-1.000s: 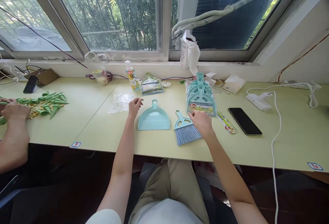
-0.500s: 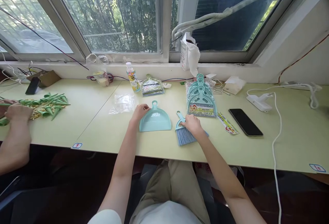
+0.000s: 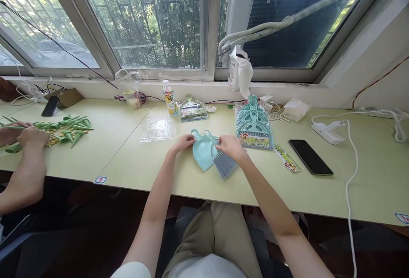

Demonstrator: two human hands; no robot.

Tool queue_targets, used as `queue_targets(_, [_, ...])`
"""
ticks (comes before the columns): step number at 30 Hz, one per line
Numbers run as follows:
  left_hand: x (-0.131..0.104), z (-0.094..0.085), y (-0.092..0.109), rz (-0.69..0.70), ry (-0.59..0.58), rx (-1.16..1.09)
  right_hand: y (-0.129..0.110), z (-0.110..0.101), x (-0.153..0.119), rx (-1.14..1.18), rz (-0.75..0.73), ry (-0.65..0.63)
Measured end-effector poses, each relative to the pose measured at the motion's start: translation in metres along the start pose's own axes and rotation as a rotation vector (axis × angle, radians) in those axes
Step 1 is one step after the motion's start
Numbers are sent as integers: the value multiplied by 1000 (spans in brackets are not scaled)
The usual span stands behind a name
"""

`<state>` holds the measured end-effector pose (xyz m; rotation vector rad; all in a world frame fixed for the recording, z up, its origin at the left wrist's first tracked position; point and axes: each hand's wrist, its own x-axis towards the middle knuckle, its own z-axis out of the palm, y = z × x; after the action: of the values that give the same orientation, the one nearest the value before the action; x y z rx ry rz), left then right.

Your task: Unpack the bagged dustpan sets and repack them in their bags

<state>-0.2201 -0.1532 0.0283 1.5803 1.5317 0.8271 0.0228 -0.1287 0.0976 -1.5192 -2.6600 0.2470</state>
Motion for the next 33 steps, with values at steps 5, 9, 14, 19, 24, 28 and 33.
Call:
queue_targets(5, [-1,0,5,71,-82,75,-29,16,35,-113,-72,-75])
queue_targets(9, [-6,-14,1,188,379,543,-28,28,46,-125,-71,-80])
queue_targets(14, [5,3,-4,478,401,919,-17,33,46,-68,-77,-63])
queue_targets(19, [20,26,-10,535,267,1045,-9,39,49,42,-61,-75])
queue_targets(24, [18,26,-13,477,202,903,-6,45,54,58,-98,-105])
queue_targets(28, [18,28,-15,385,224,547,-6,46,53,89,-113,-140])
queue_targets(33, [22,32,-7,289,446,324,-12,45,47,124,-38,-41])
